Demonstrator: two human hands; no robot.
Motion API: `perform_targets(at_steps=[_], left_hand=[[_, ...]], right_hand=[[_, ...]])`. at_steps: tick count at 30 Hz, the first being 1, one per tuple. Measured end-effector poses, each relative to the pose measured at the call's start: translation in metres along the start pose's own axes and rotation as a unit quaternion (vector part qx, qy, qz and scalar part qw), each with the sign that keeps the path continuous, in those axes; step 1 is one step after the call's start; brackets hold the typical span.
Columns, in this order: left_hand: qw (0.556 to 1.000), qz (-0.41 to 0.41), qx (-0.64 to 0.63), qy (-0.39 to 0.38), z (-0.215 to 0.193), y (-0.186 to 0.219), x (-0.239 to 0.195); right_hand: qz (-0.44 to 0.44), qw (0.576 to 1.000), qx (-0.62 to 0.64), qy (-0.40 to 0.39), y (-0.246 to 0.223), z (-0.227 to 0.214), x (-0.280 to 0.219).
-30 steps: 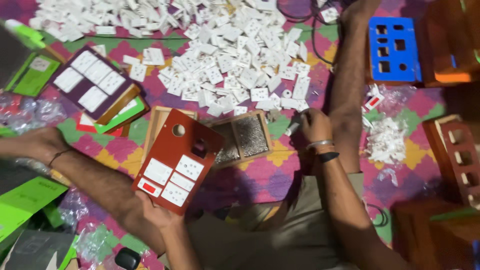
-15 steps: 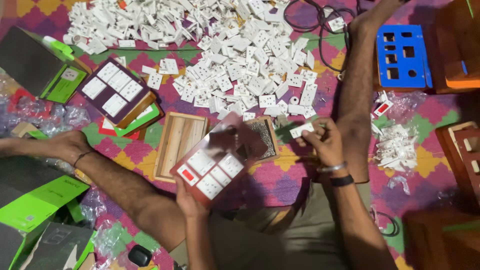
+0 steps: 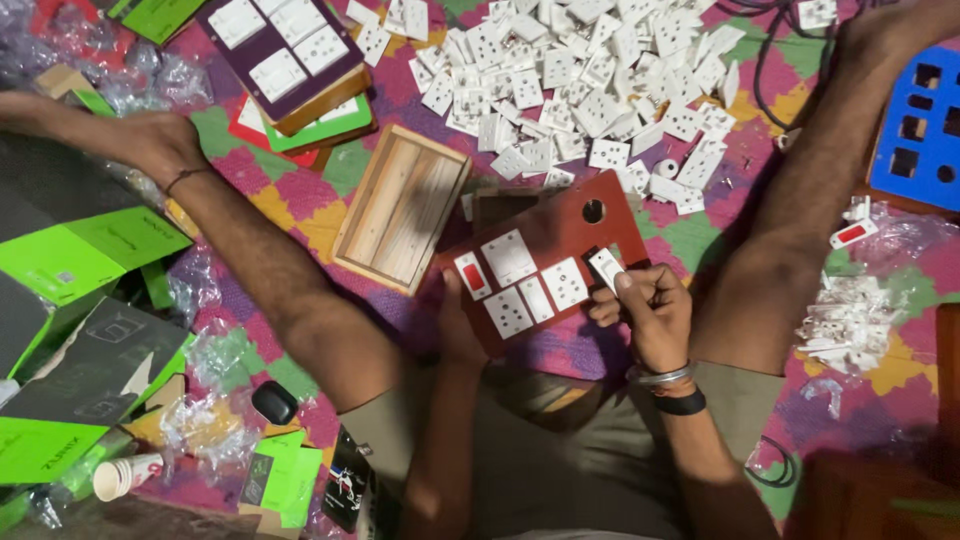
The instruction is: The person assembles white electrical socket components onto a red mounting board. They pick up individual sockets and screws from a wooden box and the surrounding pile, then secure each socket into place on the board using their hands.
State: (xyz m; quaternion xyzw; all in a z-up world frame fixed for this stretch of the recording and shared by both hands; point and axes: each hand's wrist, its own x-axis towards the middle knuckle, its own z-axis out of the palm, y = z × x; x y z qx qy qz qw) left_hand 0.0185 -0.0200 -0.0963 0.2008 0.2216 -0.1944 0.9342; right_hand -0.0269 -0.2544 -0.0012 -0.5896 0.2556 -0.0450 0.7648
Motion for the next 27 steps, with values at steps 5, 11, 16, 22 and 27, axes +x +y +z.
perform_targets(at_steps=[5,11,16,22,27], left_hand=[[0.998,-0.026,-0.011,-0.058,-0.003,-0.002,-0.003],[0.998,-0.022,-0.017,-0.064,-0.007,0.000,-0.005],[0.999,-0.019,-0.014,-0.030,0.001,0.011,-0.005],[0.992,0.088,0.056,-0.071,0.026,0.036,-0.020],[0.973,0.198,0.121,0.000,0.010,0.068,-0.026]], right_hand=[[-0.029,0.995,-0.089,0.040,0.013,0.002,-0.003],[-0.179,0.946,-0.262,0.069,0.015,0.010,0.001],[-0.223,0.908,-0.348,0.069,0.004,0.022,-0.003],[-0.178,0.945,-0.272,0.039,-0.010,0.006,0.014],[-0.219,0.892,-0.382,0.105,-0.008,-0.060,0.096]])
